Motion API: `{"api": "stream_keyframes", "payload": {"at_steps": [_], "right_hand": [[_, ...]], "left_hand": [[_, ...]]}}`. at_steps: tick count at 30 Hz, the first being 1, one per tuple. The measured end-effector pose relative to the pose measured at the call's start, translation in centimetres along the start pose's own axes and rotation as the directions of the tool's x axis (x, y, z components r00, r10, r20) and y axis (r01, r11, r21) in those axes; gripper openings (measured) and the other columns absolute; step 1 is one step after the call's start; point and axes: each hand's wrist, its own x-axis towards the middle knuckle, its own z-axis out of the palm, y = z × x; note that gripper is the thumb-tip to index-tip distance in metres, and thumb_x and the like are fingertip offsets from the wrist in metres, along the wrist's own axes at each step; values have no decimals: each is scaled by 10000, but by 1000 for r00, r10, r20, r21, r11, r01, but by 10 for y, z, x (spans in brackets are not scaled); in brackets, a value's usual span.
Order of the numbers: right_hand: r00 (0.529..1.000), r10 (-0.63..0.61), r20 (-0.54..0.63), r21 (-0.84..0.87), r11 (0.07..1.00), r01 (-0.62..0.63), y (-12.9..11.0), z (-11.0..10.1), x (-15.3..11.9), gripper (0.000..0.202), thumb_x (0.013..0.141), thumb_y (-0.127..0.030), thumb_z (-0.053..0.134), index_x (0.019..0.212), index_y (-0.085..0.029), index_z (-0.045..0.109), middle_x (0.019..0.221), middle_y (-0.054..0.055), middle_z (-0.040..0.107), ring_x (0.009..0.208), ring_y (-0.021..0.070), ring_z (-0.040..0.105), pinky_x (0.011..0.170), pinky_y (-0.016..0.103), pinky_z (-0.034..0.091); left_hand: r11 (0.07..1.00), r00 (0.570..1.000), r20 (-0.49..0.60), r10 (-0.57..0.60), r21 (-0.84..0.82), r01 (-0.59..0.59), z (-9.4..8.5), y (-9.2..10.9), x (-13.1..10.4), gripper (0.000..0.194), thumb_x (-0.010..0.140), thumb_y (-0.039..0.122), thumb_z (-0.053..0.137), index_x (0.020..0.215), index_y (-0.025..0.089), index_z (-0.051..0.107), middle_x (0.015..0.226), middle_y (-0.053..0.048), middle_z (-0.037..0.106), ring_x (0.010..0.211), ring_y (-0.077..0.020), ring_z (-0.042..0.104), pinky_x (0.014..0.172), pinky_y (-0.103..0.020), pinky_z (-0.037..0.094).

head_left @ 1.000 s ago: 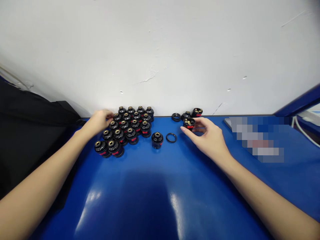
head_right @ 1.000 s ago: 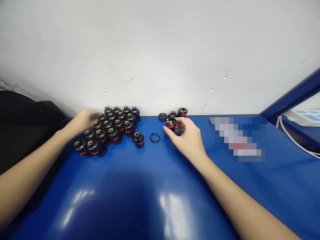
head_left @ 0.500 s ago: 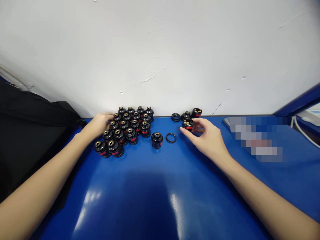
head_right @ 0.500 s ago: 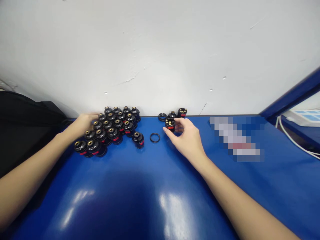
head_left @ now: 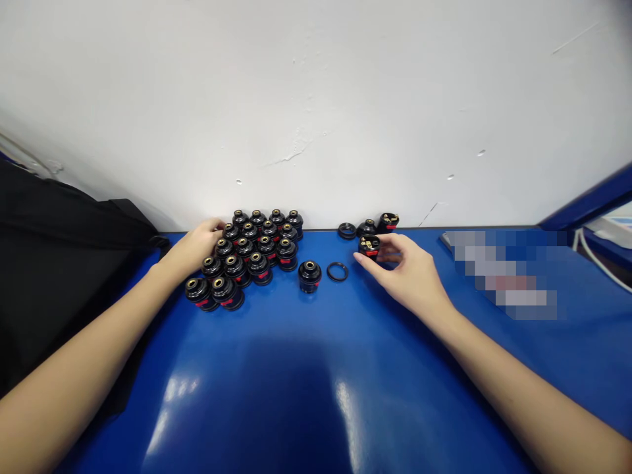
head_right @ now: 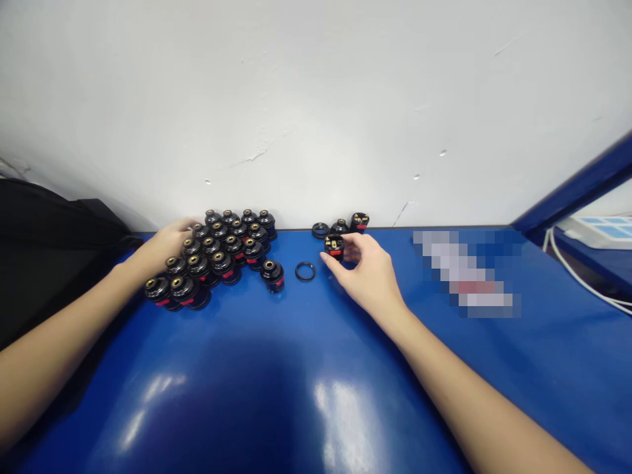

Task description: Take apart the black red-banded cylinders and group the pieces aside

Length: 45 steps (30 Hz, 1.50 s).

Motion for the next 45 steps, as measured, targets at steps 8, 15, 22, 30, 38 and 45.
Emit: {"api": "stream_keyframes", "payload": {"at_steps": [8,15,22,30,38,45], "right_hand": [[1000,-15,4,7,1000,15,1,0,-1,453,767,-481,859,1089,-196,716,1003,111,805,835,296,790,826,478,664],[1000,-14,18,17,1000,13,2,1,-1,442,777,-474,849,1094,-195,720,1032,123,809,861,304,793,845,489,665],[999,-19,26,16,1000,19,1,0,-1,443,786,-466,845,1109,-188,724,1057,130,808,874,302,795,849,486,667],[999,-15,29,1,1000,15,0,-1,-1,445,786,-473,845,1110,-193,724,1059,127,810,866,297,790,847,491,666],[1000,-15,28,1,1000,15,-1,-2,-1,442,784,-476,846,1101,-194,720,1042,124,810,860,300,791,836,490,665],[1000,-5,25,-18,1000,6,-4,-3,-1,438,777,-481,853,1081,-197,718,1010,116,805,852,300,790,824,477,661]], "left_hand": [[999,1000,-7,18,49,-18,-7,12,5,242,903,229,470,977,195,697,1196,-129,703,1091,-301,675,1015,-443,552],[999,1000,-7,29,28,-29,-11,17,2,249,887,184,461,978,188,693,1019,-117,733,967,-290,690,910,-407,552],[995,995,-47,84,-55,-86,-5,7,-2,312,917,203,482,1157,185,681,1243,-130,728,1111,-287,707,1010,-385,549],[992,993,-9,113,-52,-114,-6,4,-6,353,925,201,474,1211,178,680,1238,-113,743,1100,-286,720,996,-407,578],[994,994,34,101,40,-102,-13,10,-11,388,915,173,514,1253,148,703,1437,-155,676,1295,-356,649,1120,-522,533],[998,979,-204,-15,61,28,-29,13,-6,340,987,298,472,1099,177,769,1214,-130,776,1171,-329,716,1094,-490,543]]}}
